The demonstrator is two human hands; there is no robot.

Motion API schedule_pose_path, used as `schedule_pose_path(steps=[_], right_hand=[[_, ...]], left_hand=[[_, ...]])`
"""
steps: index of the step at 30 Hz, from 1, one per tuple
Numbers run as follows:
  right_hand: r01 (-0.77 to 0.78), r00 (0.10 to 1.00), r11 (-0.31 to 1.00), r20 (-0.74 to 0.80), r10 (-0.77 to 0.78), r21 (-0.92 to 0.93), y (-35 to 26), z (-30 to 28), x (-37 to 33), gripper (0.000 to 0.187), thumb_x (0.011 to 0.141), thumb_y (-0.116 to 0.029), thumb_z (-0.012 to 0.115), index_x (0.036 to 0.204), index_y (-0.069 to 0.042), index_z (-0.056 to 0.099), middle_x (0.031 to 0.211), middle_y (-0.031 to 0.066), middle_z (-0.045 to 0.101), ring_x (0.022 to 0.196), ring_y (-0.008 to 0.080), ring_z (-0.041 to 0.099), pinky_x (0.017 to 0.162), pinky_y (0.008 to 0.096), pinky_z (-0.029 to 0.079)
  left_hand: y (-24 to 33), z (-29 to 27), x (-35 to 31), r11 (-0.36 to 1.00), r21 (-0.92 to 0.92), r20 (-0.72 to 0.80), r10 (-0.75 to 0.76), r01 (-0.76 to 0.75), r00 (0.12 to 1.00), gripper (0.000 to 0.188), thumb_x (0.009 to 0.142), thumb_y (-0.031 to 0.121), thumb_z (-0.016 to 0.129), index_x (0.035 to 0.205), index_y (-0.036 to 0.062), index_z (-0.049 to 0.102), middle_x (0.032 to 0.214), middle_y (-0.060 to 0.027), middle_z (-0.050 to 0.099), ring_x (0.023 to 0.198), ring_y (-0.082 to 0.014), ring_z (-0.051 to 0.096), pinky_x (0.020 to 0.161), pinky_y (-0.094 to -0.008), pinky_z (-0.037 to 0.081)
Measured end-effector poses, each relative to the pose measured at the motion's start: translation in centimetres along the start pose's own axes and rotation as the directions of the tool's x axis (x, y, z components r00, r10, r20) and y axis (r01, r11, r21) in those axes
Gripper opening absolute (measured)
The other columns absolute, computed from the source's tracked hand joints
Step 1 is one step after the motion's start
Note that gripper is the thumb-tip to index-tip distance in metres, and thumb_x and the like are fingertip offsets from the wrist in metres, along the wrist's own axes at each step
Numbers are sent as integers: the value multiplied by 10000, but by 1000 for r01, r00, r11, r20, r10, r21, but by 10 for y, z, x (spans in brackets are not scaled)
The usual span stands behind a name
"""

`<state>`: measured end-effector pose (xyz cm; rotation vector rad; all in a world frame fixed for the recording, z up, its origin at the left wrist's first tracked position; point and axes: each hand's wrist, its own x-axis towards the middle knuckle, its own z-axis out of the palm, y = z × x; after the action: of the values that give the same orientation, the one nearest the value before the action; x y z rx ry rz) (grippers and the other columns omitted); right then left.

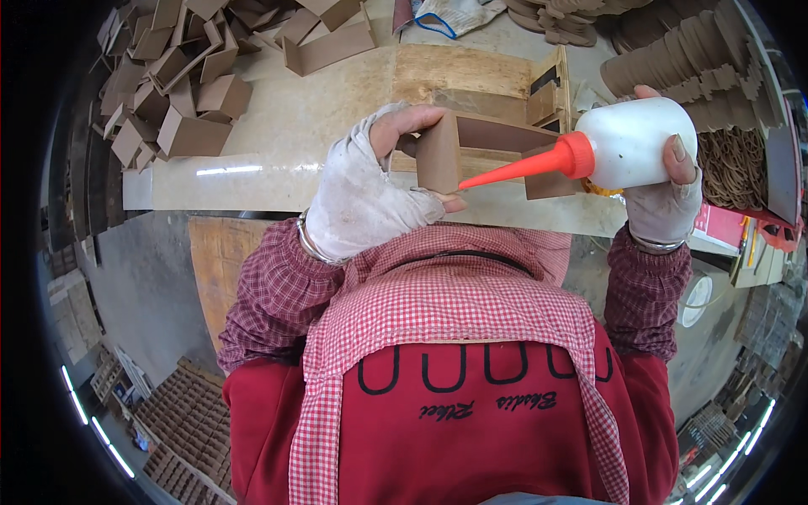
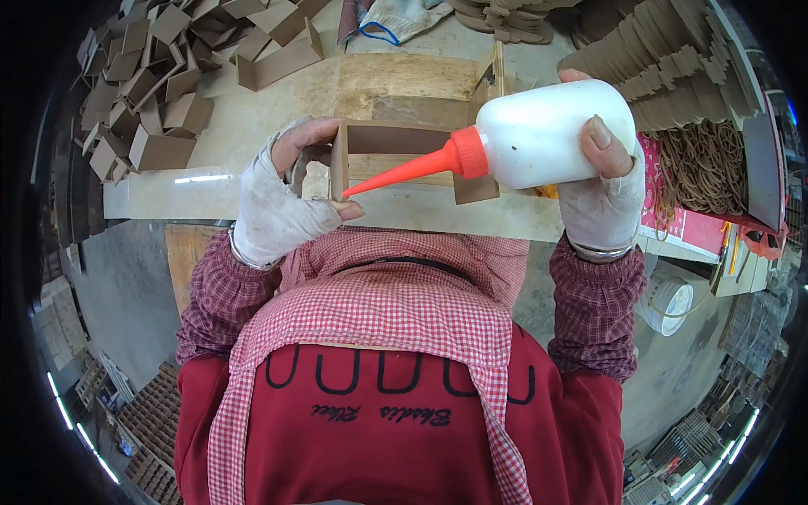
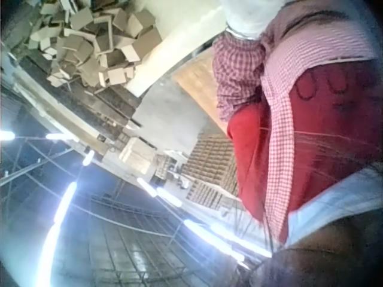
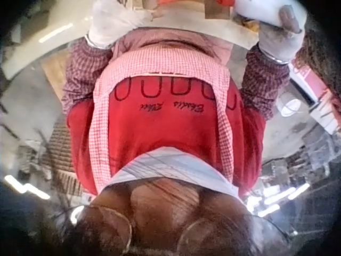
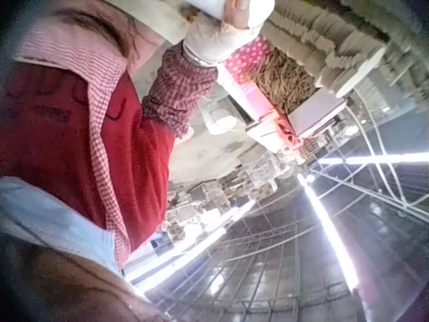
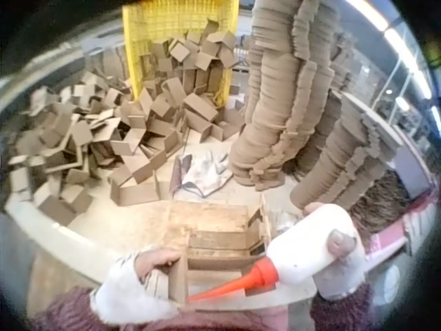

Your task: Assemble cardboard packaging components using glue and rubber bands, then pack items into boxes

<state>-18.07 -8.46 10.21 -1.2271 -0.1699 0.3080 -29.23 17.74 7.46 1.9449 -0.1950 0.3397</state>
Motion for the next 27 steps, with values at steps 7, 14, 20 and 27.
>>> schedule_pose_path(steps=[7, 14, 20, 27], right_hand=[[-10, 1000, 1000, -7, 10, -21, -1, 0, 1, 643, 750, -249, 558, 1282, 55, 363, 1115, 210, 505, 969, 301, 572, 827, 358, 495], [-16, 1000, 1000, -12, 16, 2, 0, -1, 0, 644, 734, -238, 560, 1277, 52, 372, 1113, 215, 501, 957, 319, 573, 814, 374, 499], [-6, 1000, 1000, -30, 6, -19, -1, -2, 0, 647, 736, -237, 559, 1279, 56, 367, 1113, 216, 499, 959, 318, 573, 819, 378, 498], [-18, 1000, 1000, -8, 19, 14, -2, -3, 0, 643, 735, -222, 558, 1278, 62, 364, 1107, 216, 503, 952, 313, 575, 828, 371, 495]], left_hand=[[0, 0, 0, 1000, 8, 4, -7, 7, 1000, 668, 535, 117, 825, 1135, 51, 540, 1019, -74, 587, 862, -196, 565, 765, -280, 458], [0, 1, 0, 1000, -5, 1, -16, 16, 1000, 670, 527, 120, 827, 1131, 56, 543, 1015, -72, 589, 858, -198, 568, 762, -284, 458], [0, 2, -1, 1000, 10, 14, 6, -6, 1000, 673, 525, 117, 826, 1132, 55, 542, 1013, -76, 589, 853, -200, 571, 764, -285, 462], [-1, 2, -1, 1000, -7, 9, -8, 8, 1000, 674, 525, 119, 825, 1132, 54, 541, 1017, -81, 587, 854, -204, 572, 764, -287, 464]])
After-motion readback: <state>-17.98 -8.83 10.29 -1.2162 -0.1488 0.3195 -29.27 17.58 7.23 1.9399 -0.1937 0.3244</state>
